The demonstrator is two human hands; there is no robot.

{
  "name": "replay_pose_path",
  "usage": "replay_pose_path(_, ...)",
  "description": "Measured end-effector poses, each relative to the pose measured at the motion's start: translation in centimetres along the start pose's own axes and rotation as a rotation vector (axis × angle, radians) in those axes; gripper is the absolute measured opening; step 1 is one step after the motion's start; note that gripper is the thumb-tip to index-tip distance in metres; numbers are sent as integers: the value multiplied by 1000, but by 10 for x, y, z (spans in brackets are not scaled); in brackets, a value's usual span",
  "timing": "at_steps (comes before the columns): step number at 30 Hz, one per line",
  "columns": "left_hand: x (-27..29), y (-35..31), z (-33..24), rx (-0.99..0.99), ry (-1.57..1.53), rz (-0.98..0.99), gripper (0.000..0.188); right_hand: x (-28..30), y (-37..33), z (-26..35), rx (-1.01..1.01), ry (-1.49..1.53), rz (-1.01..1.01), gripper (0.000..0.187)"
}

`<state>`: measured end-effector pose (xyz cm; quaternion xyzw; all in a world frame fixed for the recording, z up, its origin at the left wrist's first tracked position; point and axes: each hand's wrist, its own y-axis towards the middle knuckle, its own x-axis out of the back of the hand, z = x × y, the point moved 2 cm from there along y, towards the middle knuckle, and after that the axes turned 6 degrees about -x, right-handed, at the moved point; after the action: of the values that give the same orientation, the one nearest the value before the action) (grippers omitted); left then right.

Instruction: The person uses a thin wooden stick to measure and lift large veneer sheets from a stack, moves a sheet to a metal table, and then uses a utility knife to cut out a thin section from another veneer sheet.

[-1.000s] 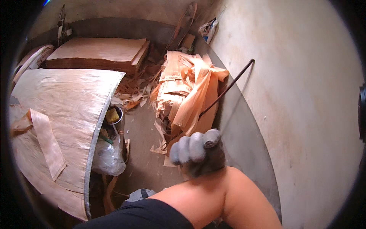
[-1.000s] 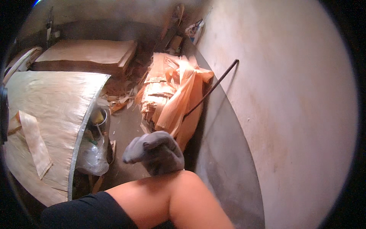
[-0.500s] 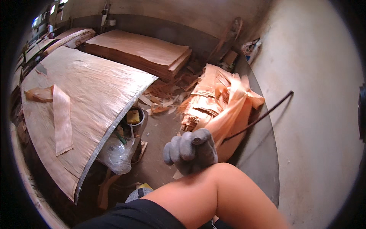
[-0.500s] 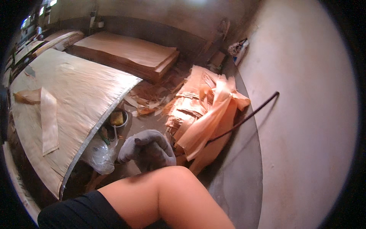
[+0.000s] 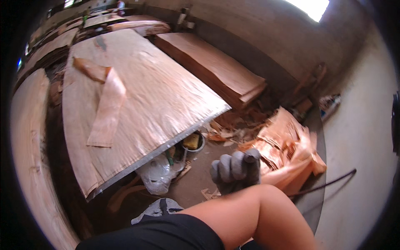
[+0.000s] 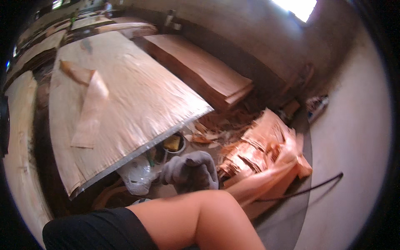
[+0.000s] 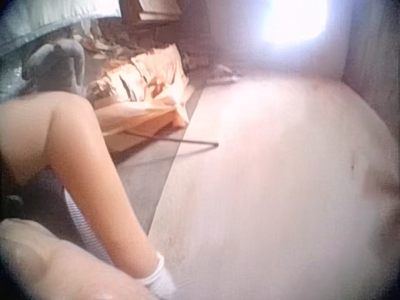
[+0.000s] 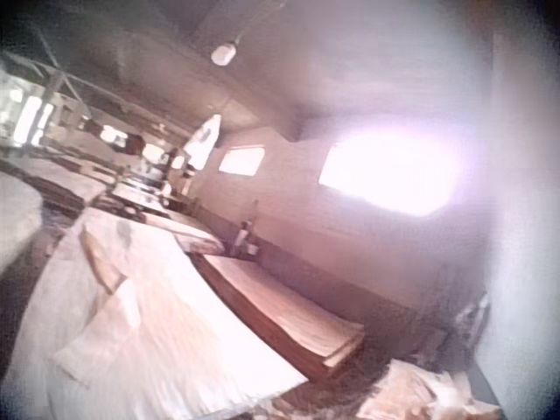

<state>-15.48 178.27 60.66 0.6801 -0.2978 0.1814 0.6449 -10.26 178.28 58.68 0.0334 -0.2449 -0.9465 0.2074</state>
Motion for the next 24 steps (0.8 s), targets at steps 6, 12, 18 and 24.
replay_pose_path(6,13,7,31,32,41,33,24,-50,46,-15,64,106,265,30)
replay_pose_path(12,8,16,85,70,49,55,25,-61,74,-40,104,214,488,29)
replay_pose_path(18,9,51,117,44,89,64,26,-67,75,-46,156,345,730,28)
replay_pose_path(24,44,-30,133,202,86,-305,26,-16,47,-217,-401,330,554,34)
